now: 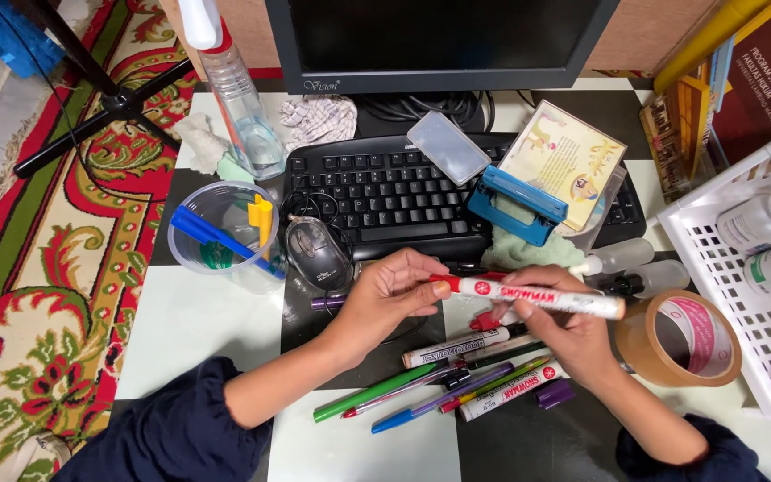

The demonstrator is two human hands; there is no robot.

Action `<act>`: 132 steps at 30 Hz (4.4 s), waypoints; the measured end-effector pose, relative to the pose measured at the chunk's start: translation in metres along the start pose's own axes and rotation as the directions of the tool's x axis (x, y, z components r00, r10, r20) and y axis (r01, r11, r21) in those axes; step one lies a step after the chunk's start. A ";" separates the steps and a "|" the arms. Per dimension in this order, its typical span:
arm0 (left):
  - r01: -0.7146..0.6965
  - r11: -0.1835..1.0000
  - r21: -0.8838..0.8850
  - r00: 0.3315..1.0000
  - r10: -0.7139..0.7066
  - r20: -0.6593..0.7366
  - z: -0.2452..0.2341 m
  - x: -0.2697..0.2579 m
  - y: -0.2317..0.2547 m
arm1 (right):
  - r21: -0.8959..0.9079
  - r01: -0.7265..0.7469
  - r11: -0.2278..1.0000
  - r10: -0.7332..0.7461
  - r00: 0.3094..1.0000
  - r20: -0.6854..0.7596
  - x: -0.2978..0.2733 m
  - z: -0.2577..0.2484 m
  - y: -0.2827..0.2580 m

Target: Organizing various stationery items like pens, markers, and office tools on a desk.

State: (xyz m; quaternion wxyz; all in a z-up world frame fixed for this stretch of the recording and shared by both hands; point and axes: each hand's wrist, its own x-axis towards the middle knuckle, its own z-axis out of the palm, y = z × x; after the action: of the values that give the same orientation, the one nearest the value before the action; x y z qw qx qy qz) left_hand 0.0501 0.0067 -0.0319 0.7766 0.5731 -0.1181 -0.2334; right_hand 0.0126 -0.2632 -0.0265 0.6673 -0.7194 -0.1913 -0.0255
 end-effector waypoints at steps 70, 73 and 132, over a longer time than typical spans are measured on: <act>-0.465 0.051 0.884 0.692 0.644 0.326 0.002 -0.008 0.014 | -0.136 -0.525 0.840 0.542 0.809 0.228 -0.011 -0.003 -0.012; -0.357 0.176 0.917 0.817 0.535 0.215 0.011 -0.012 0.035 | -0.351 -0.384 0.854 0.452 0.882 0.135 -0.009 0.003 -0.027; -0.372 0.190 0.909 0.741 0.650 0.168 -0.049 -0.120 0.205 | -0.743 0.151 0.653 0.016 0.977 0.213 0.104 0.134 -0.106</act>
State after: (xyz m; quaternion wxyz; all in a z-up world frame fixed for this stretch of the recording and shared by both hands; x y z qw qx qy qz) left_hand 0.0158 0.1556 0.1565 0.3745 0.8460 -0.3088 0.2208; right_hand 0.0466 -0.1040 0.0904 0.2841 -0.9223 -0.2561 -0.0550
